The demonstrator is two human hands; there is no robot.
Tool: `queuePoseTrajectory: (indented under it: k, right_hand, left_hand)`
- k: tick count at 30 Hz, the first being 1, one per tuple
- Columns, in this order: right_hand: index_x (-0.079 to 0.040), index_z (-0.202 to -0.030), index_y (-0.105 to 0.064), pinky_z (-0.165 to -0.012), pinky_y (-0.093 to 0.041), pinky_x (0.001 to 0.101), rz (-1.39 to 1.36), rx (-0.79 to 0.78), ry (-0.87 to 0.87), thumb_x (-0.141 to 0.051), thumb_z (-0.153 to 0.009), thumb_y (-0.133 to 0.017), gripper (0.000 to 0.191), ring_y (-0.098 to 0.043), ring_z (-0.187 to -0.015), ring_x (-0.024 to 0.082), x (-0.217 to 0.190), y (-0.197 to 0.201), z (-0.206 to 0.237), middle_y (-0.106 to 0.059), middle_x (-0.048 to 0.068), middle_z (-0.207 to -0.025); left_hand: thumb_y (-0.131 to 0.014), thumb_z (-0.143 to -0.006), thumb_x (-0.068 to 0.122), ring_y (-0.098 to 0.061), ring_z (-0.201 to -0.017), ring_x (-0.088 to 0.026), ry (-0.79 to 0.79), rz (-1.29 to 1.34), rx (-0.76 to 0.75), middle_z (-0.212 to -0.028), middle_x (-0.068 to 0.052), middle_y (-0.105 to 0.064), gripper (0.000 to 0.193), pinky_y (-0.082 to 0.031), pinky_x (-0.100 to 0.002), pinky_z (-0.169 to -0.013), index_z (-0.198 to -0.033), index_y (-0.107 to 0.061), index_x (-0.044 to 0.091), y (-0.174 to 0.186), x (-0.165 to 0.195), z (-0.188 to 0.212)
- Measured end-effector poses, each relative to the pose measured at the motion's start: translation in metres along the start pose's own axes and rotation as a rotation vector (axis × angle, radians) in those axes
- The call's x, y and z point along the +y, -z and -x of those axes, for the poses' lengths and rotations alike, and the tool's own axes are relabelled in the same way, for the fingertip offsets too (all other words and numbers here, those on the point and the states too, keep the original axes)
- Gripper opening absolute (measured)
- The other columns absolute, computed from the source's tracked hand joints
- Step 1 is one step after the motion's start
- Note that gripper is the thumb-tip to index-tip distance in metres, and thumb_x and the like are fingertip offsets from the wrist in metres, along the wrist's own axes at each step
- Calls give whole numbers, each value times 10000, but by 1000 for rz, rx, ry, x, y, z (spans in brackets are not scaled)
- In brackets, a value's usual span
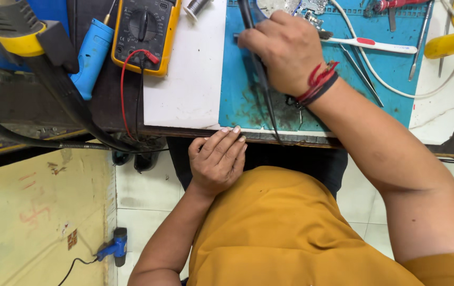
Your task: The person solders components on a small circuit board at a repair workbench, holding the board with tweezers while applying a soldering iron, and periodically repositions the board, uses a brush and flux container, and works on other boards on the mat.
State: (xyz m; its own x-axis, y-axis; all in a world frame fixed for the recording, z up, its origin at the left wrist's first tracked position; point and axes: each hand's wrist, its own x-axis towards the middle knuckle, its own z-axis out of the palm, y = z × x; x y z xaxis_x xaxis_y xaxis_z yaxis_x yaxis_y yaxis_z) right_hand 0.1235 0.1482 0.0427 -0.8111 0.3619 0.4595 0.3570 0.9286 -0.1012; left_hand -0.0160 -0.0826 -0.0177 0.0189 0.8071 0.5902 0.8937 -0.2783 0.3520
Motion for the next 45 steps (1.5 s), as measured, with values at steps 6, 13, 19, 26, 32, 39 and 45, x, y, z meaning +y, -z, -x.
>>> queuePoseTrajectory:
  k: [6,13,19,26,32,39,45]
  right_hand:
    - [-139,-1004,-725,-679,-493,359,-318,-147,-22,-102,-889,-709,122,-615,-800,234,-51,24,23,-665,21,-833]
    - [-129,-1031,-739,-674,-476,379,-248,5,-14,-70,-907,-694,145,-599,-800,253,-29,13,10,-657,45,-838]
    - [-136,-1058,-715,-772,-492,348,3,-37,20,-65,-948,-649,146,-613,-866,227,-3,-2,-10,-650,25,-878]
    - [-117,-1043,-726,-704,-494,364,-263,-206,-5,-83,-896,-675,159,-610,-819,243,-40,28,29,-657,39,-858]
    - [-121,-1003,-711,-690,-499,372,-381,-228,-20,-82,-820,-688,189,-618,-786,267,-58,39,41,-679,38,-852]
    - [-97,-1012,-734,-635,-466,385,-222,-58,-49,-61,-945,-728,77,-574,-702,250,-40,35,31,-635,46,-777]
    - [-114,-1062,-713,-702,-506,368,-106,-88,94,-93,-901,-666,169,-623,-819,244,-34,19,16,-657,39,-883]
  left_hand:
    - [-763,-958,172,-652,-1199,-167,19,21,-5,-1251,-25,-737,108,-401,-358,-986,-1050,-783,118,-1,1,5]
    - [-747,-962,186,-642,-1229,-182,9,9,-13,-1276,-44,-732,127,-397,-367,-1004,-1057,-783,108,-1,1,5]
    - [-729,-979,192,-630,-1268,-191,17,-6,-34,-1284,-59,-731,148,-388,-377,-1052,-1074,-789,96,0,4,7]
    - [-709,-975,193,-628,-1282,-198,34,-23,-51,-1291,-65,-729,191,-370,-385,-1079,-1108,-799,90,-3,8,9]
    - [-705,-924,173,-682,-1177,-239,76,154,-28,-1179,-103,-736,89,-420,-408,-1000,-958,-737,97,5,6,10]
    - [-640,-939,54,-655,-919,-299,302,211,90,-1016,-111,-704,211,-493,-405,-867,-1150,-632,43,20,-17,-18]
    - [-493,-883,-115,-672,-1095,-319,201,327,-257,-1294,-98,-735,638,-506,-419,-990,-1494,-372,23,22,-60,-85]
